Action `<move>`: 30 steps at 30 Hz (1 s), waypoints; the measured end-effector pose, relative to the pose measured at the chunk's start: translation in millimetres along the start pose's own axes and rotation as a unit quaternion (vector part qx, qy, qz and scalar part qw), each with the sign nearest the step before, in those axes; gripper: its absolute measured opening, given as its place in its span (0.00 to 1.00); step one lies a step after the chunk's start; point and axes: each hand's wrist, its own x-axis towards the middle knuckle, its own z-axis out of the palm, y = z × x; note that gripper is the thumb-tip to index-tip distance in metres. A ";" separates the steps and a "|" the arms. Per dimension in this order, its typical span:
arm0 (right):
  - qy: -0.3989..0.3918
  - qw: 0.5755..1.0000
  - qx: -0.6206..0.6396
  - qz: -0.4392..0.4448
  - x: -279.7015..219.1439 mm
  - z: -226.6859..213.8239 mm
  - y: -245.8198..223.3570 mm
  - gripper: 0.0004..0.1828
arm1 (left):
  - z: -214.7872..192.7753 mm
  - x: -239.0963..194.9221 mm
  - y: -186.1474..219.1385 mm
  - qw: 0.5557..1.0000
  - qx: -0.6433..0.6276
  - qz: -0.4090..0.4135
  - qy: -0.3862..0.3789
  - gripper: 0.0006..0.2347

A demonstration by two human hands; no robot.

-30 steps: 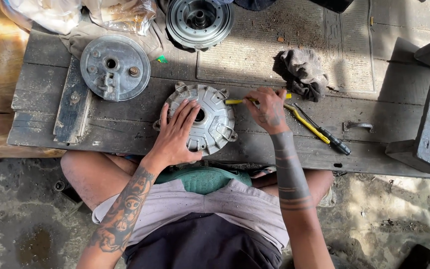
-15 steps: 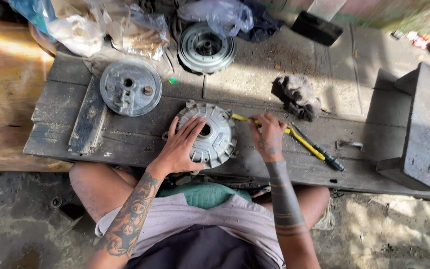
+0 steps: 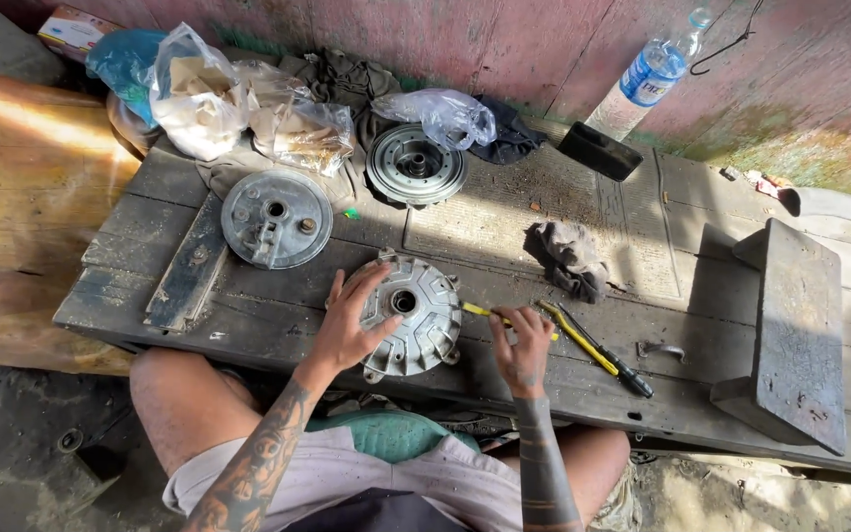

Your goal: The person sits cross-legged on the ground and uses a yellow-handled tool to scrape and clean a circular metal mechanical part placed on a wooden workbench. They rotate the part to access different areas while other tools and parts lie nearby.

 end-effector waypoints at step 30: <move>-0.174 0.962 -0.162 0.133 27.0 33.6 6.0 0.10 | 36.6 5.8 1.3 0.957 0.283 -0.053 -0.038 0.46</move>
